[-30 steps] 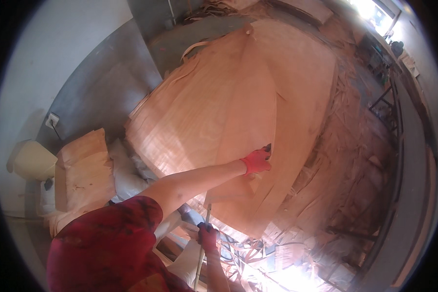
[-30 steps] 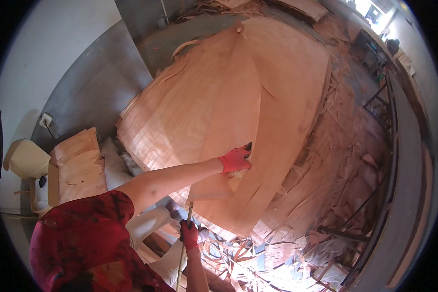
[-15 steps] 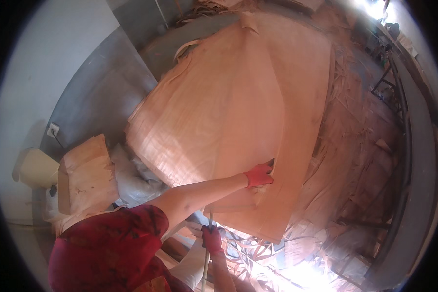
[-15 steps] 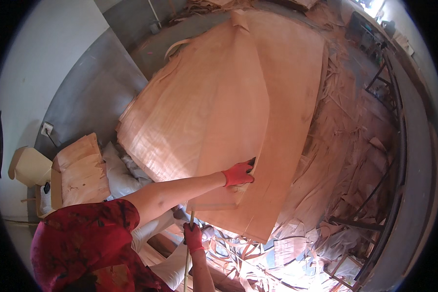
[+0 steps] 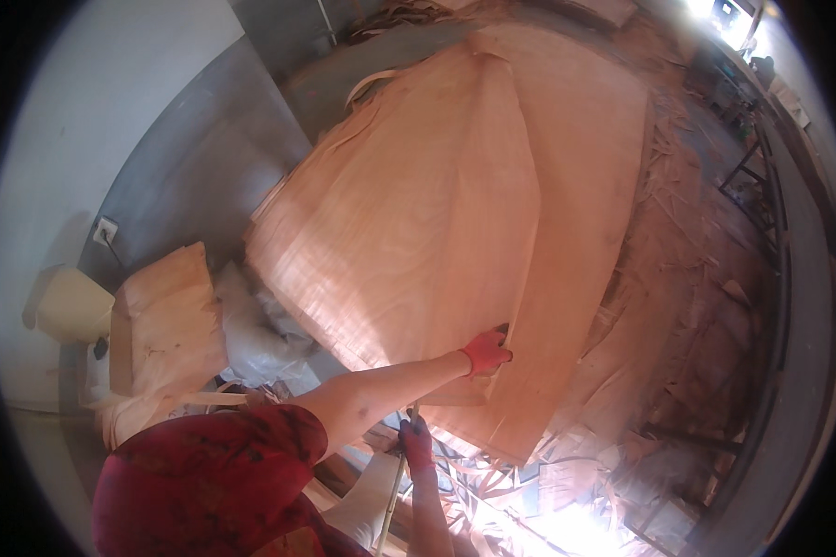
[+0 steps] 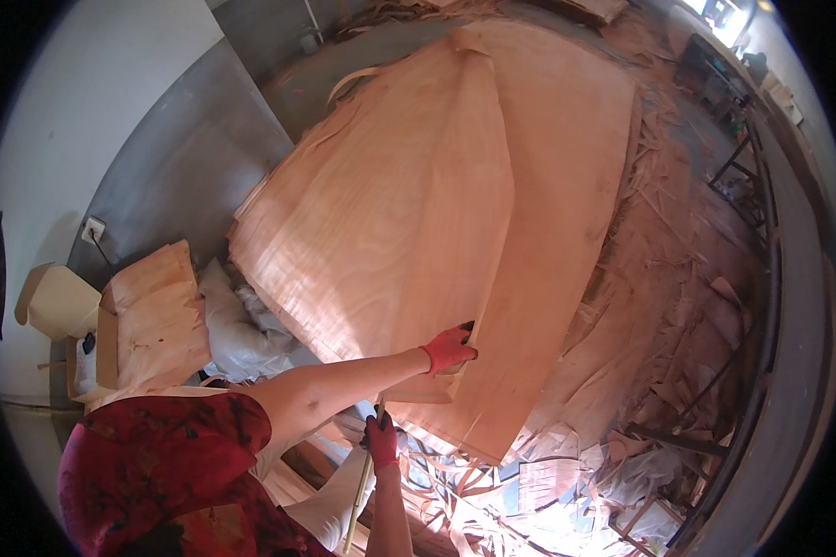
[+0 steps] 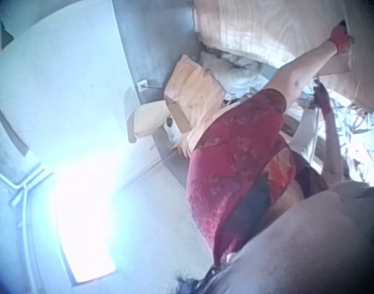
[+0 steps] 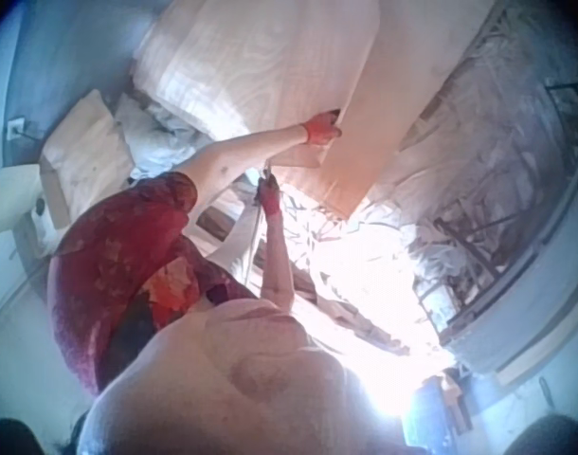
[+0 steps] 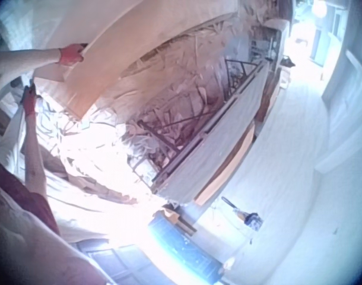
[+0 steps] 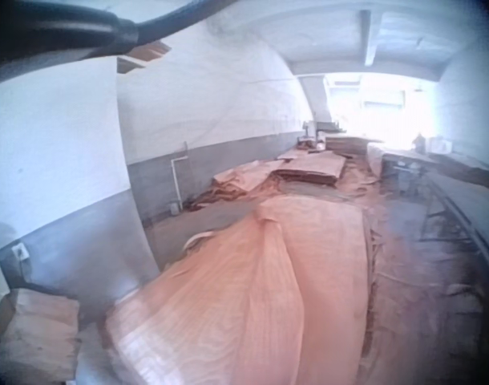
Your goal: The person trims the edges of wood veneer sheets with a hand tool, moves the sheets between stacks, and measures a sheet with a measuring tape.
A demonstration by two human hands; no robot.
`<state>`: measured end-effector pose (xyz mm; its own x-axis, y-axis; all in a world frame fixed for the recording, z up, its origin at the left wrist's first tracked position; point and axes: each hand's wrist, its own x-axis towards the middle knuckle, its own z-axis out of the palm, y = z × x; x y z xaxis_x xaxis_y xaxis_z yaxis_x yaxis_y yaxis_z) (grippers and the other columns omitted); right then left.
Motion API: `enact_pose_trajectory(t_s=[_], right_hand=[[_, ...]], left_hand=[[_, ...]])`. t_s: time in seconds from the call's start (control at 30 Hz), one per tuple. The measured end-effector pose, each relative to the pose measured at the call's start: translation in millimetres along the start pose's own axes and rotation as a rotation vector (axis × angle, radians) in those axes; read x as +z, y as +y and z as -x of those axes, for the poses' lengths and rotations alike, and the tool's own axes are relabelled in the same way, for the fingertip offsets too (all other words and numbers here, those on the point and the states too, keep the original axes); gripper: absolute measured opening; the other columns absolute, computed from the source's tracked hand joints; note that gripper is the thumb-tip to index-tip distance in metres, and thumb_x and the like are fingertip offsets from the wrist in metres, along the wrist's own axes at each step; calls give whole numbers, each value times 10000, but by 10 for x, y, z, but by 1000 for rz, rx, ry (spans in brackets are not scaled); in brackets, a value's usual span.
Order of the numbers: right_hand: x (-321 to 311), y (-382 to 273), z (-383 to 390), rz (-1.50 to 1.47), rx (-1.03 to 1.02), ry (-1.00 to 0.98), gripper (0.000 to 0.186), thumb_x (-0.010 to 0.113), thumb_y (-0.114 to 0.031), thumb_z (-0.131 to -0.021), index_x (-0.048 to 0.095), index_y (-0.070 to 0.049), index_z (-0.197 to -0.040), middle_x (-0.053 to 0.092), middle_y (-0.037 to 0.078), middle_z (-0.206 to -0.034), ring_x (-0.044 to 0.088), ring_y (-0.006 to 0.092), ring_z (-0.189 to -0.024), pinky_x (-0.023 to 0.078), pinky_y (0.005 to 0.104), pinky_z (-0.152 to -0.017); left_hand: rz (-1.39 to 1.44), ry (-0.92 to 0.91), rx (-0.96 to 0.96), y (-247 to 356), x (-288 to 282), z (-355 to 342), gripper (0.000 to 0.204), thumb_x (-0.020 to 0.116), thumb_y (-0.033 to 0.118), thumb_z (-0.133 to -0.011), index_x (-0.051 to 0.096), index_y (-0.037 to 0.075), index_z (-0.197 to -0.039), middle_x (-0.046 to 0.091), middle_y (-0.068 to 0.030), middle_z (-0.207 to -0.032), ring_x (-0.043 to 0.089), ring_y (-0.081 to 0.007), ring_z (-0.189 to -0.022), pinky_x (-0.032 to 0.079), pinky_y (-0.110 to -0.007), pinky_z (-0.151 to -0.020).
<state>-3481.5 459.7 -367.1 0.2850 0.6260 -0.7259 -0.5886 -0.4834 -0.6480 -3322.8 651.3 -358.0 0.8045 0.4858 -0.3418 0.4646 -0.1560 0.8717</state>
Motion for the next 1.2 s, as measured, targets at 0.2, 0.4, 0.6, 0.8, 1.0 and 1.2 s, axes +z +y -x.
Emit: enact_pose_trajectory(t_s=[0.2,0.4,0.6,0.8,1.0,1.2], right_hand=[[-457,861,-525,312,-142,124,674,666,-261,-886,400,-21,-1457,660,101,-941,628,175,-761,505,311,-652],[-1347,1602,89,134,-10,299,613,644,-257,-826,524,24,-1358,656,131,-1003,578,169,-704,508,350,-671],[-2225,2845,1287,210,378,230,230,598,-198,-831,693,-23,-946,686,112,-819,644,241,-709,525,386,-660],[-2550,2086,1818,564,475,192,178,630,-204,-829,692,-44,-878,690,113,-791,662,257,-708,532,380,-652],[-3044,1245,1521,1922,-108,-309,171,664,-225,-826,684,-61,-873,676,91,-777,657,241,-695,531,352,-640],[-2014,-580,-1494,752,-126,75,125,647,-189,-878,687,-89,-942,632,42,-727,614,168,-637,508,342,-563]], left_hand=[[-185,-369,-174,117,-124,159,514,566,495,-893,704,12,-1002,685,-165,-1077,641,-303,-955,490,-416,-852],[-19,-474,-413,-551,-824,1037,595,577,568,-909,729,13,-1061,729,-124,-1018,673,-202,-902,529,-355,-833],[-723,-178,-885,-2084,-2856,4108,478,602,495,-885,740,59,-1027,724,-172,-945,699,-278,-888,537,-406,-799],[-897,-113,-1189,-1976,-3540,6224,300,588,304,-884,748,117,-1055,723,-154,-996,705,-309,-925,545,-436,-799],[-905,-517,-839,-2208,-3299,6501,323,611,281,-859,732,77,-1077,725,-134,-1035,699,-285,-969,538,-404,-821],[-297,43,-1019,-2310,-3855,5188,245,680,258,-825,731,98,-1003,720,-118,-894,698,-234,-854,544,-373,-742]])
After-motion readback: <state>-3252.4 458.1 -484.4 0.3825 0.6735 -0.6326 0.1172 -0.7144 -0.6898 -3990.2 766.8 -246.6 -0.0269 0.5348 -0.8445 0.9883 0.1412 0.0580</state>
